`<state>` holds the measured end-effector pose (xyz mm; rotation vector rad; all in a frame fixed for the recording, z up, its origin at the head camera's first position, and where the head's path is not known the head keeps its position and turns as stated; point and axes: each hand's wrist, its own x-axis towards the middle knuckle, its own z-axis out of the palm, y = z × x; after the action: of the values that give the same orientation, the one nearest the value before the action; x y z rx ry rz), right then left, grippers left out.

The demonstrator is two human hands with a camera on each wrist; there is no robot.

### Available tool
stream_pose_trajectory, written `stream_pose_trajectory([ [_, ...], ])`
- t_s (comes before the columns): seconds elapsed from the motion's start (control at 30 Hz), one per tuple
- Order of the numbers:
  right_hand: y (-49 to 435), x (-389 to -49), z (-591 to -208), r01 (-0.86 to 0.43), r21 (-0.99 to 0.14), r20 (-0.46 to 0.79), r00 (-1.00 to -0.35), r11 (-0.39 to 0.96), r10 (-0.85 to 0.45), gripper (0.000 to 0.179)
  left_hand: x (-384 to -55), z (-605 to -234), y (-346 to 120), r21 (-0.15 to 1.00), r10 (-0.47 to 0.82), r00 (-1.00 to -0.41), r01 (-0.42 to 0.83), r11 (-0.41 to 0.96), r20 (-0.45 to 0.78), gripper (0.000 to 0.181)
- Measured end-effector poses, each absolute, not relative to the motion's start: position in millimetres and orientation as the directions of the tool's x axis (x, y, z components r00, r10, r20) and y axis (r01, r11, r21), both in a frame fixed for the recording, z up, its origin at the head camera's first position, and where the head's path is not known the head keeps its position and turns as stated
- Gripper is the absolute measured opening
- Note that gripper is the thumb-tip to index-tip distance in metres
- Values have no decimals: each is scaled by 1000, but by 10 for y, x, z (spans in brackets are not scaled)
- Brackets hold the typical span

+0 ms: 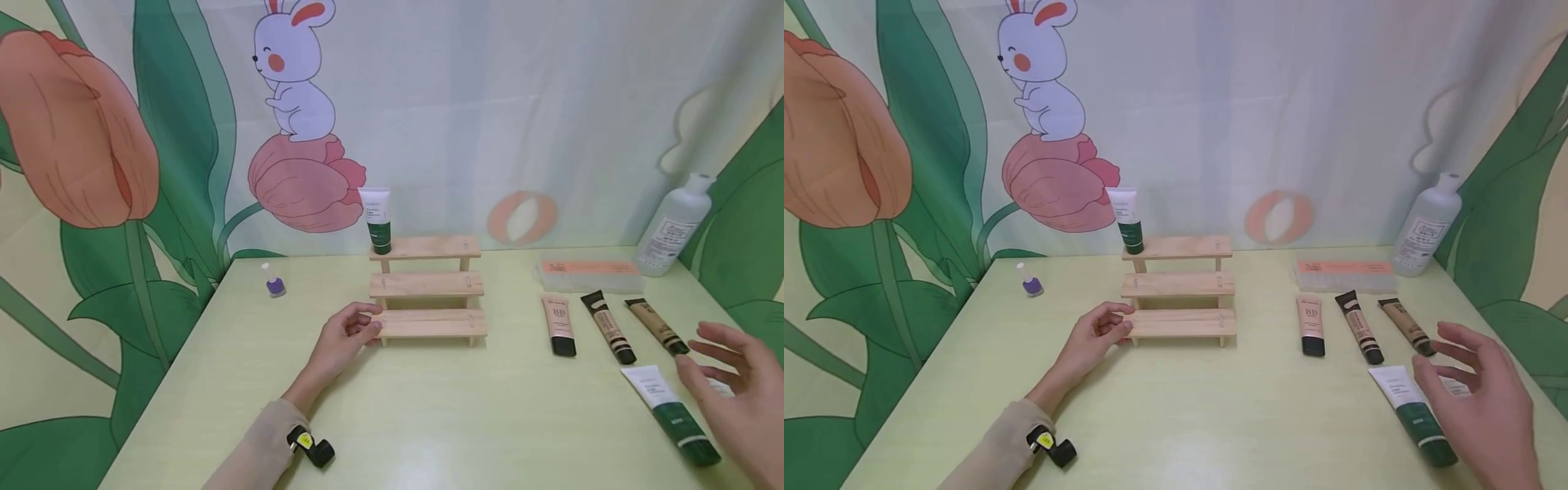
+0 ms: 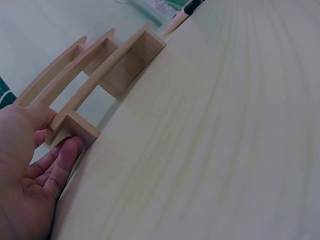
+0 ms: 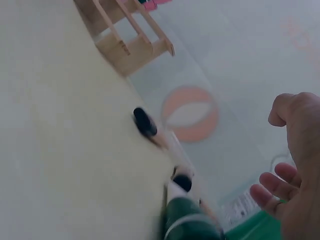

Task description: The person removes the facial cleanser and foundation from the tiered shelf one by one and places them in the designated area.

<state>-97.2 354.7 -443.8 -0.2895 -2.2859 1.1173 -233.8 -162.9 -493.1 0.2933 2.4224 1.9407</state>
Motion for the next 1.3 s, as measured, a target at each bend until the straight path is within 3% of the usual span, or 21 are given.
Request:
stream_pose_trajectory([
  [0.27, 3263, -1417, -4046, -277, -810, 433, -877, 517, 207, 69, -2339, -4942, -1638, 967, 164, -981, 134, 215, 100, 26],
  [0.63, 2630, -2128, -3663, -501, -817, 530, -847, 285, 31, 71, -2339, -4932, -1630, 967, 174, -979, 143, 211, 107, 27],
  [0.9, 2028, -2598, -3624, -540, -839, 536, -842, 72, -64, 66, -2348, -4965, -1648, 966, 167, -980, 140, 219, 104, 26],
  [1.3, 1229, -3083, -3613, -542, -840, 539, -834, -5, -115, 62, -2346, -4958, -1660, 964, 172, -980, 142, 225, 104, 25],
])
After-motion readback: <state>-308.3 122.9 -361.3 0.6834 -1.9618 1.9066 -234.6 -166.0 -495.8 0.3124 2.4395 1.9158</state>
